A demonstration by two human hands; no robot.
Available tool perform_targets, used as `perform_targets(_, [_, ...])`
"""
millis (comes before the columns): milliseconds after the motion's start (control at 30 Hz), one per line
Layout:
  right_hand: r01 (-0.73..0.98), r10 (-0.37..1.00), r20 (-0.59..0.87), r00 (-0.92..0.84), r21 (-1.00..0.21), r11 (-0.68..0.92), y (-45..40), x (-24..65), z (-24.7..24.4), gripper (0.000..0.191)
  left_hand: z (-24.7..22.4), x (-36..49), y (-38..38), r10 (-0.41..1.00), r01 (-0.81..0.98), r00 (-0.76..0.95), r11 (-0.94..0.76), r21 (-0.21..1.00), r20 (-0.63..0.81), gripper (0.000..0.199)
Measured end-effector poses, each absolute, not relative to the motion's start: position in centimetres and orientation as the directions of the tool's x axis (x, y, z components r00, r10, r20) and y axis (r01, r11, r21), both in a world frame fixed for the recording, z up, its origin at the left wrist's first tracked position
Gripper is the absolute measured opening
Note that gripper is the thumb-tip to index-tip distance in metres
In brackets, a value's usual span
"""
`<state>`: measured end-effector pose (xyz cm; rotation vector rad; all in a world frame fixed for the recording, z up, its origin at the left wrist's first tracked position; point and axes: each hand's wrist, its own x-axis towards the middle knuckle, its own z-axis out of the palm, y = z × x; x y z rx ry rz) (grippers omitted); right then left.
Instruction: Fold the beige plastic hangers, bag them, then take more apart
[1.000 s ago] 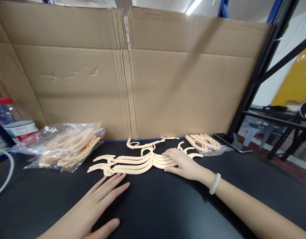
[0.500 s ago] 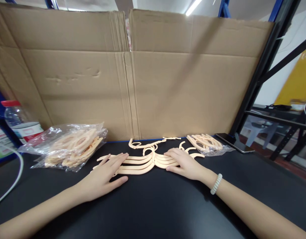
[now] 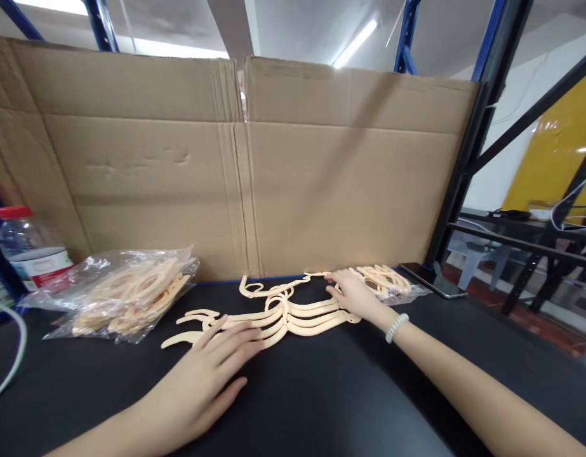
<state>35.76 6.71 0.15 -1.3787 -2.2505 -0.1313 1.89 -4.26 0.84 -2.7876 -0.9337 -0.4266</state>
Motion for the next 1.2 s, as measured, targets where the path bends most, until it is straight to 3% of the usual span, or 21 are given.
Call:
perform_targets(100, [0.894,0.844,0.414,-0.34,-0.136,0.426,10.2,37.0,0.7,0.021,0.3,3.2,-5.1,0.463,0.513,0.815,-0.856,-0.063,0.35,0.047])
perform_targets(267, [0.921,0.892,0.284,-0.351,-0.069,0.384,13.7,37.0,0.6,0.021,-0.5,3.2,-5.0,0.471,0.507,0.755,-0.861,0.049,0.457,0.036])
perform_targets(533, [0.94,0.924,0.201,-0.325,-0.042,0.34,14.1,36.1,0.2,0.026,-0.3,3.0,-5.3,0.364,0.421,0.788,-0.907,-0.004,0.497,0.033])
perform_targets(700, [0.933,0.93,0.252,-0.267,-0.176,0.315,13.6,36.1,1.0,0.023,-0.1,3.0,-5.2,0.342,0.397,0.804,-0.918,-0.01,0.487,0.035])
perform_targets(867, [0.832,0.91,0.368,-0.19,-0.432,0.349,11.8,35.8,2.1,0.009,0.2,2.9,-5.4,0.361,0.385,0.794,-0.921,0.055,0.488,0.034])
perform_targets(933, [0.75,0.908,0.384,-0.167,-0.548,0.37,10.5,35.1,2.2,0.009,0.3,3.0,-5.7,0.408,0.384,0.769,-0.91,0.155,0.492,0.033])
perform_targets(1033, [0.589,0.909,0.37,-0.194,-0.696,0.409,7.9,33.0,2.4,0.013,0.3,3.6,-6.3,0.599,0.405,0.644,-0.794,0.453,0.476,0.028])
perform_targets(1133, [0.432,0.891,0.363,-0.271,-0.781,0.45,4.6,30.0,2.7,0.022,0.2,4.3,-6.7,0.822,0.345,0.465,-0.51,0.788,0.328,0.024])
perform_targets(1200, [0.35,0.879,0.356,-0.317,-0.818,0.457,2.5,28.0,2.9,0.023,0.1,4.8,-6.8,0.894,0.211,0.4,-0.303,0.929,0.201,0.029])
